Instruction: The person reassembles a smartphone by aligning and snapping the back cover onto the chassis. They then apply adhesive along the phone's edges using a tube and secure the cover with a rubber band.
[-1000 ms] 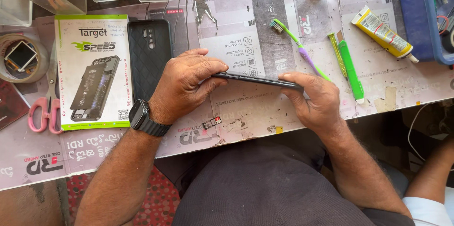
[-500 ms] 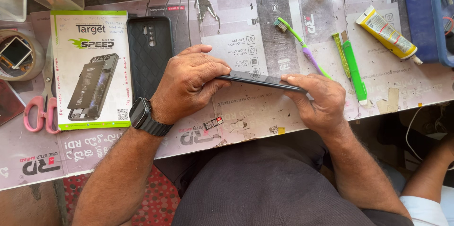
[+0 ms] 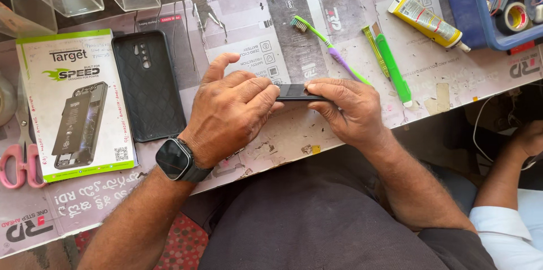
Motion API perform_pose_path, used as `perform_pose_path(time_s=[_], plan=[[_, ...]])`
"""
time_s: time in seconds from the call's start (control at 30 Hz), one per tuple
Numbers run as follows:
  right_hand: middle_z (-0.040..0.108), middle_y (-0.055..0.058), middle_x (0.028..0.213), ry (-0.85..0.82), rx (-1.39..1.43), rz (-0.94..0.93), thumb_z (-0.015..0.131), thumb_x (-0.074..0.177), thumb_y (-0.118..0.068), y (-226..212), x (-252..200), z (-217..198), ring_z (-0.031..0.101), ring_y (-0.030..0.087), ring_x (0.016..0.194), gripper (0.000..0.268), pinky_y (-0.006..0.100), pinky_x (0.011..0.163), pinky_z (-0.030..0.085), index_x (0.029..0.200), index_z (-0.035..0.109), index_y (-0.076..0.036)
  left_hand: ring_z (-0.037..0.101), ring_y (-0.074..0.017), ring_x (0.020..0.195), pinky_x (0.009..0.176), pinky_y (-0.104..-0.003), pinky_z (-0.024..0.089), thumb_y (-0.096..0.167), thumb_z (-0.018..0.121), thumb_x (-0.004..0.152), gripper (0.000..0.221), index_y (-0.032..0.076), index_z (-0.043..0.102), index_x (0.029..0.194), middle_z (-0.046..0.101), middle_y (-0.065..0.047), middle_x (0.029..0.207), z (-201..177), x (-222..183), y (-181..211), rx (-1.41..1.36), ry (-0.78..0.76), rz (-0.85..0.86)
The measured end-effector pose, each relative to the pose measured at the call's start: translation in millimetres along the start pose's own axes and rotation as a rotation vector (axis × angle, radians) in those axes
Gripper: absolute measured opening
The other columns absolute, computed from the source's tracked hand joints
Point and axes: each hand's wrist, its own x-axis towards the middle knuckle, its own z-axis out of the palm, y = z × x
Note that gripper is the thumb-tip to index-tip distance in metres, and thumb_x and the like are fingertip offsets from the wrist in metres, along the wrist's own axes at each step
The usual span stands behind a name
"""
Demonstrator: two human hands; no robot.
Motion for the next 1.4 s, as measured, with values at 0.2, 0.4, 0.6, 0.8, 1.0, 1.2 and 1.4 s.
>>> perform_pose_path(time_s=[0.2,0.4,0.6,0.8,1.0,1.2,1.4], plan=[[0.076,0.014,0.108,0.015,-0.019,-0.028,0.081,0.092,-0.012,2.1,-0.1,-0.5,0.077,0.027,0.097,0.025,0.035,0.085,0.061,0.112,0.070,-0.002,0.070,-0.0174,0.096,0.108,-0.045,0.039,0.023,0.077,0.098,0.016,0.009,0.073,0.105,0.076,-0.003,0.101,4.4,0.4,-0.2,-0.033,0.017,0.002],[0.077,0.013,0.105,0.031,-0.018,-0.041,0.080,0.093,-0.012,-0.5,4.7,0.1,0.076,0.022,0.085,0.024,0.032,0.073,0.060,0.112,0.071,-0.002,0.069,-0.0174,0.096,0.105,-0.044,0.039,0.023,0.078,0.097,0.017,0.009,0.072,0.106,0.075,-0.002,0.102,3.9,1.5,1.0,-0.001,0.007,0.005],[0.076,0.010,0.101,0.069,0.017,-0.029,0.084,0.090,-0.011,0.7,1.4,2.0,0.071,0.017,0.076,0.026,0.027,0.065,0.056,0.112,0.071,-0.004,0.068,-0.0179,0.093,0.100,-0.043,0.038,0.022,0.079,0.095,0.021,0.008,0.072,0.110,0.074,-0.001,0.100,1.6,3.8,7.4,0.083,-0.010,0.024],[0.073,0.007,0.113,0.087,0.416,0.204,0.083,0.088,-0.004,3.8,-6.7,-8.1,0.069,0.012,0.092,0.043,0.024,0.068,0.051,0.125,0.060,-0.002,0.067,-0.0197,0.090,0.095,-0.039,0.044,0.011,0.080,0.092,0.019,0.006,0.070,0.108,0.073,-0.004,0.097,2.7,2.8,10.1,-0.360,0.210,-0.179],[0.075,0.005,0.100,0.110,0.627,0.215,0.073,0.099,-0.002,-20.3,-5.1,-12.8,0.069,0.010,0.078,0.027,0.026,0.070,0.060,0.126,0.068,-0.002,0.069,-0.0210,0.094,0.093,-0.035,0.050,0.007,0.079,0.090,0.021,0.005,0.071,0.109,0.074,-0.005,0.097,11.4,6.1,17.5,-0.712,0.182,-0.263],[0.075,0.012,0.104,0.038,0.182,-0.143,0.076,0.094,-0.004,-45.6,25.2,-22.3,0.077,0.023,0.091,0.027,0.033,0.080,0.062,0.119,0.067,-0.002,0.069,-0.0210,0.099,0.094,-0.035,0.053,0.015,0.079,0.091,0.031,0.004,0.066,0.117,0.074,-0.007,0.106,-17.5,12.3,25.3,-0.781,0.218,-0.221],[0.076,0.010,0.099,0.026,0.089,-0.096,0.080,0.092,-0.009,-57.7,33.2,-18.9,0.077,0.020,0.087,0.027,0.031,0.075,0.061,0.115,0.068,-0.002,0.072,-0.0218,0.094,0.094,-0.038,0.053,0.018,0.081,0.094,0.024,0.007,0.069,0.112,0.074,-0.006,0.104,-36.9,21.3,23.6,-0.470,0.225,-0.034]])
